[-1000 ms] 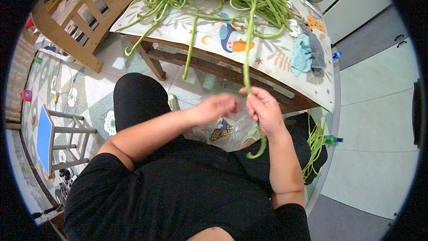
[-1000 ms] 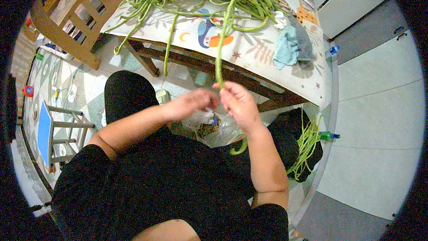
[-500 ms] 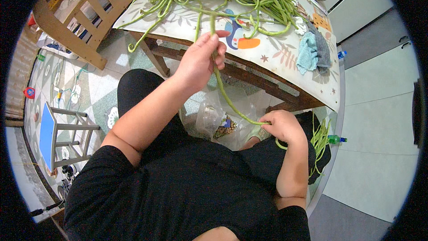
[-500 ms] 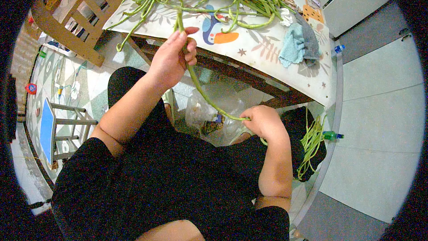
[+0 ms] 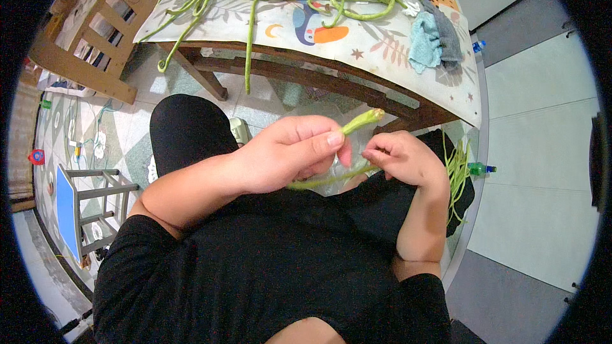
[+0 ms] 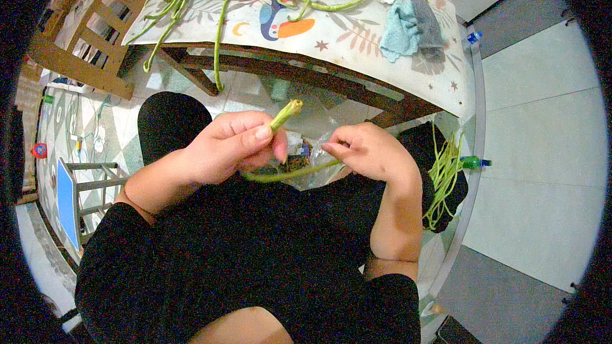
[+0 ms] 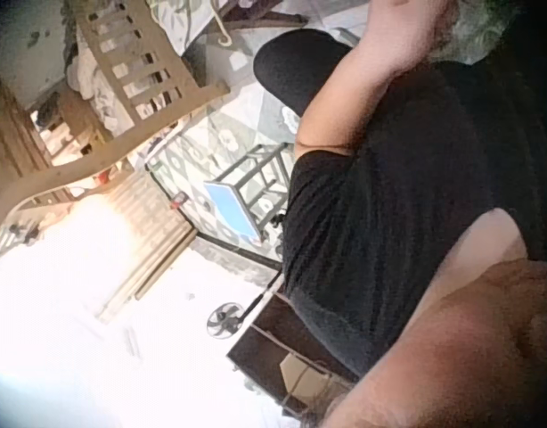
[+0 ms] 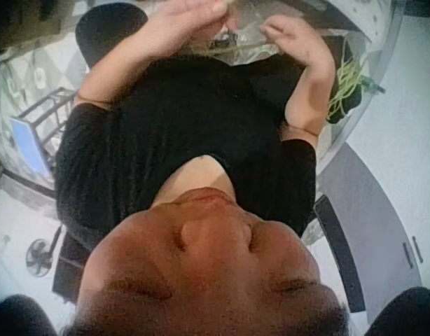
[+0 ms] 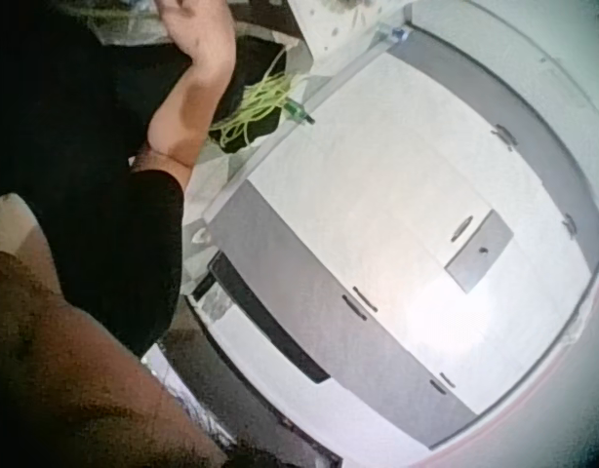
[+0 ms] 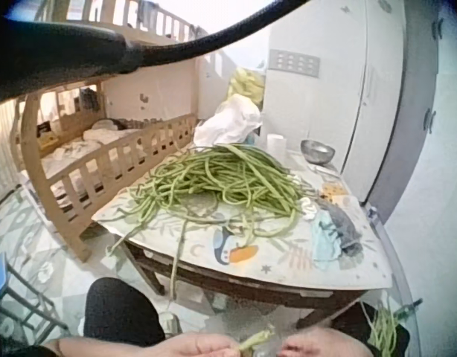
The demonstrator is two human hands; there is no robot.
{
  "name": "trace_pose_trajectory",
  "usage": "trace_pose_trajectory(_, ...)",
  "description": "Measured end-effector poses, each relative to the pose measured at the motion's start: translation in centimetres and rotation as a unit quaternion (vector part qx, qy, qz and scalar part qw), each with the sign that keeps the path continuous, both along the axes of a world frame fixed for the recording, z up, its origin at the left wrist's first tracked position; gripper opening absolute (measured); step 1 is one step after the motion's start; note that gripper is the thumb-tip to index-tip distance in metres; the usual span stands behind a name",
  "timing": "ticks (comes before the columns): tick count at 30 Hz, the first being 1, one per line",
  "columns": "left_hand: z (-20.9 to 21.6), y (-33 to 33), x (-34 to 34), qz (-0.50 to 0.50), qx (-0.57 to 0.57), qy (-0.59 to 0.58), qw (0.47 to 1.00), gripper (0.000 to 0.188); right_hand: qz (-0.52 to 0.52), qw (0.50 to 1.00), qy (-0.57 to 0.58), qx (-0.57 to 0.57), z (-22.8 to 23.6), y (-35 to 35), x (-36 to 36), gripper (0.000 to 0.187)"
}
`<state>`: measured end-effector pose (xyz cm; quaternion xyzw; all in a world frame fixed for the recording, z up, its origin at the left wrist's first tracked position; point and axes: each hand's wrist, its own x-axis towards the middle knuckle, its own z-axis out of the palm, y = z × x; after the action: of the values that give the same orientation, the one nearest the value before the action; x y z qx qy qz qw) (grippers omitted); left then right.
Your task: The person sits on the floor and snaps the ends off long green beans by hand. They pick up beans from a pile on a table, break off the tips, and place the trimmed beans into a plastic bag on the floor.
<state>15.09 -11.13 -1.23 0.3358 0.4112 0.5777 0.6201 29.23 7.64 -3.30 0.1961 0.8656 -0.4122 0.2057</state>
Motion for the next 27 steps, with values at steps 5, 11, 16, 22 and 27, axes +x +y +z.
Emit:
trace_pose_trajectory(5, 1.8, -0.6, -0.1, 0.017, 0.023, -0.034, 0.999, 0.035, 0.146, 0.988, 0.051, -0.006, 0.3, -0.5, 1.0, 0.021)
trace_pose_trajectory(11, 0.7, -0.9, -1.2, 0.134, 0.029, -0.039, 0.990, 0.029, 0.010, 0.954, 0.192, 0.229, 6.1, -0.7, 9.4, 0.013)
trace_pose_trajectory(16, -1.7, 1.8, 0.5, 0.022, 0.014, 0.077, 0.997, 0.028, 0.014, 0.979, 0.168, 0.117, 8.2, -2.3, 15.0, 0.010)
trace_pose_trajectory(22, -5.4, 2.3, 2.1, -0.010, 0.045, 0.283, 0.958, 0.022, -0.124, 0.937, 0.300, 0.127, 3.1, -4.5, 10.1, 0.010)
trace_pose_trajectory(27, -4.6, 1.4, 2.1, -0.063, -0.029, 0.406, 0.911, 0.022, 0.026, 0.905, 0.232, 0.355, 2.5, -6.6, 4.1, 0.019)
